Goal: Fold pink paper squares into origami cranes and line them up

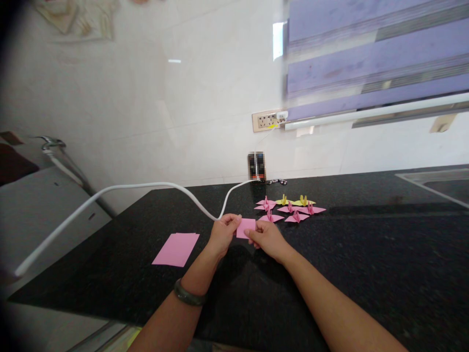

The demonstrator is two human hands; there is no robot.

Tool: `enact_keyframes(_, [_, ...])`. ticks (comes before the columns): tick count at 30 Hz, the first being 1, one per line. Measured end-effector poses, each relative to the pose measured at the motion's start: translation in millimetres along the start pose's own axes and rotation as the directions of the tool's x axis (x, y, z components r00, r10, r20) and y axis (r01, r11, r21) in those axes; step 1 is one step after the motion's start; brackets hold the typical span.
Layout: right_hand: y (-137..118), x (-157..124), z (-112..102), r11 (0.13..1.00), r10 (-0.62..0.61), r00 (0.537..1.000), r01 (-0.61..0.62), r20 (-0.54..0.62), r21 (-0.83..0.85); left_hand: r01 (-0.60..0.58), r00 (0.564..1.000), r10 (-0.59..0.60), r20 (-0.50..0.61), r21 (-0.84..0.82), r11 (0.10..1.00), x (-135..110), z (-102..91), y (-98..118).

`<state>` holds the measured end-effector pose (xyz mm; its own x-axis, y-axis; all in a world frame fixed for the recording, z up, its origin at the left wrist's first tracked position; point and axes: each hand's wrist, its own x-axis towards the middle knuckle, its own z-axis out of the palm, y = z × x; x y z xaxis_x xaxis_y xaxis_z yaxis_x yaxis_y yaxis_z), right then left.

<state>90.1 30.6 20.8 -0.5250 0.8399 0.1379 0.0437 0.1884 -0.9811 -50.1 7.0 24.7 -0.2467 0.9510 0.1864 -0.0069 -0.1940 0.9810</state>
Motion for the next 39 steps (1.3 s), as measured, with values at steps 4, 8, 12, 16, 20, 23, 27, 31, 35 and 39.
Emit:
enact_keyframes(4, [-4,2,-5,0.994,-0.028,0.996,0.037,-0.085,0.106,0.111,0.991,-0.116,-0.068,-0.068,0.991,5,-5.2,-3])
enact_keyframes(8, [-2,4,-7,0.981,-0.051,0.995,0.066,-0.088,0.182,0.170,0.985,-0.173,-0.009,-0.138,0.976,3,-4.4,-2])
enact_keyframes(12, [3,5,-6,0.973,-0.017,0.997,0.034,-0.079,0.227,0.195,0.978,-0.175,0.112,-0.201,0.960,0,-1.5,2])
enact_keyframes(16, [2,5,-8,0.923,0.086,0.990,-0.037,-0.112,0.384,0.198,0.965,-0.155,0.212,-0.196,0.961,-3,-1.7,6])
enact_keyframes(20, [0,5,-10,0.883,0.136,0.987,-0.084,-0.081,0.462,0.198,0.958,-0.153,0.241,-0.178,0.964,-5,-2.6,9])
enact_keyframes(23, [2,5,-11,0.880,0.137,0.987,-0.084,-0.080,0.468,0.202,0.957,-0.155,0.247,-0.180,0.963,-5,-2.4,11])
enact_keyframes(27, [5,7,-12,0.882,0.137,0.987,-0.082,-0.085,0.465,0.214,0.955,-0.167,0.245,-0.182,0.960,-5,-1.9,13])
enact_keyframes(31, [5,7,-13,0.887,0.137,0.986,-0.078,-0.098,0.455,0.222,0.957,-0.182,0.227,-0.167,0.961,-5,-1.9,14])
enact_keyframes(35, [4,7,-13,0.887,0.137,0.986,-0.079,-0.095,0.456,0.213,0.956,-0.171,0.238,-0.163,0.963,-5,-1.9,13])
enact_keyframes(39, [6,7,-13,0.893,0.127,0.988,-0.073,-0.092,0.445,0.206,0.962,-0.177,0.207,-0.128,0.970,-4,-0.5,10])
